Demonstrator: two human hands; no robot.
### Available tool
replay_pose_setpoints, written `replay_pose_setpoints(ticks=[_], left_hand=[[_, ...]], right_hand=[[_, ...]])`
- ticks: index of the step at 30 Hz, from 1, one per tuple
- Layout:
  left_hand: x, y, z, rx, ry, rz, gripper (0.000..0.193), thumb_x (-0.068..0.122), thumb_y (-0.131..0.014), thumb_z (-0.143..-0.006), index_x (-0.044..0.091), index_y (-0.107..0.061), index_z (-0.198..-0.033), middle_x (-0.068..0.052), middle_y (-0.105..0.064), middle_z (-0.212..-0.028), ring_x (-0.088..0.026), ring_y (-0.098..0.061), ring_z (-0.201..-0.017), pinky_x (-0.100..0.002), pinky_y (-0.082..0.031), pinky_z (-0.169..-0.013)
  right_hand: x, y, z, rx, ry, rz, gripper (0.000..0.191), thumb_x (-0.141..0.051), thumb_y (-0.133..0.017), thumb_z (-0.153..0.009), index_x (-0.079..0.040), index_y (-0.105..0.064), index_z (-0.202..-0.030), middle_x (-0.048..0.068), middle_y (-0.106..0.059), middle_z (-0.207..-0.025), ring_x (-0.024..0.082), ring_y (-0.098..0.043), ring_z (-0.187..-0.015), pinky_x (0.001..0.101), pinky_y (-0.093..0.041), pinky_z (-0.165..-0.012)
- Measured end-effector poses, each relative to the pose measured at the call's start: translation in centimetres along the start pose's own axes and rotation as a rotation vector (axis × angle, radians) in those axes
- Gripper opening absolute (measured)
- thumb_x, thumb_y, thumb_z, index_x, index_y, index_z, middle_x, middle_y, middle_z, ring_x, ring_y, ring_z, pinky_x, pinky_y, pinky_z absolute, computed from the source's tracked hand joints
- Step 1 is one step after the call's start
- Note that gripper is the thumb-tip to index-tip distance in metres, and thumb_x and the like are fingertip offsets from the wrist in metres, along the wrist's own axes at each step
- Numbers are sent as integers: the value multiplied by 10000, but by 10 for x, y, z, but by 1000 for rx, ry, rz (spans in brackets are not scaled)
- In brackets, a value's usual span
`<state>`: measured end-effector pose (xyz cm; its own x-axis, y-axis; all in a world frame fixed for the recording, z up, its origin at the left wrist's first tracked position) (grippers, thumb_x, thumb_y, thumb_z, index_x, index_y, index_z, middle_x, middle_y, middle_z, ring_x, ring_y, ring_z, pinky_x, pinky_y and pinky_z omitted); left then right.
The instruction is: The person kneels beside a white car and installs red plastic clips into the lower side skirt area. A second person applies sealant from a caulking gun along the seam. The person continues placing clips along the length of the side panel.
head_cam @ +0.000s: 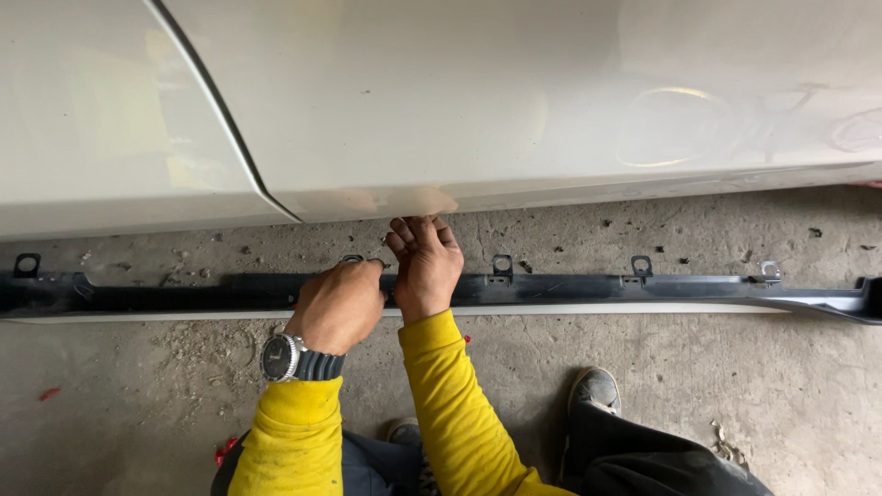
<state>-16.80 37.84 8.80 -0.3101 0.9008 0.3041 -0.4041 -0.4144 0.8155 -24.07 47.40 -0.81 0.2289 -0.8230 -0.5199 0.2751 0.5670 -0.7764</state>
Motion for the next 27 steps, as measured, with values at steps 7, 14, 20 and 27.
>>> replay_pose_setpoints(ticks=[7, 14, 20, 27], left_hand=[[4, -4, -5, -17, -1, 24, 257, 171, -611, -948, 61, -668, -1174, -182, -718, -1130, -349, -733, -995, -465, -584, -871], [1, -1, 1, -7, 10, 10, 273, 197, -642, -942, 56, -674, -1173, -184, -719, -1139, -355, -719, -1031, -468, -573, -901], [2, 0, 2, -5, 2, -4, 285, 200, -650, -939, 58, -666, -1185, -183, -717, -1135, -359, -714, -1038, -473, -570, -902], [0, 0, 5, 34, -21, -14, 290, 202, -660, -926, 57, -664, -1177, -188, -717, -1132, -362, -704, -1051, -475, -564, -904]], right_hand=[[-10, -3, 4, 38, 37, 47, 191, -120, -715, -951, 28, -653, -1054, 134, -742, -932, 220, -739, -819, 330, -618, -722], [-6, -3, 0, 34, 60, 47, 170, -97, -712, -959, 36, -634, -1030, 142, -742, -923, 221, -738, -814, 328, -621, -722], [-2, 1, -6, 39, 63, 34, 225, -151, -721, -960, 42, -641, -1045, 147, -745, -926, 228, -744, -802, 329, -622, -712], [-1, 0, -9, 1, 69, 16, 242, -181, -706, -972, 40, -639, -1047, 152, -747, -935, 239, -745, -808, 330, -616, -703]])
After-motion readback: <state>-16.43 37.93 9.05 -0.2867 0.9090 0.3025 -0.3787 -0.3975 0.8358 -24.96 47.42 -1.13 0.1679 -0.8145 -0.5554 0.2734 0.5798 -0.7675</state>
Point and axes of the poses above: each hand's wrist, its own z-axis away from the middle knuckle, its own y-axis out of the back of the hand, x = y × z, the point moved 9 cm from there along -z, towards the middle knuckle
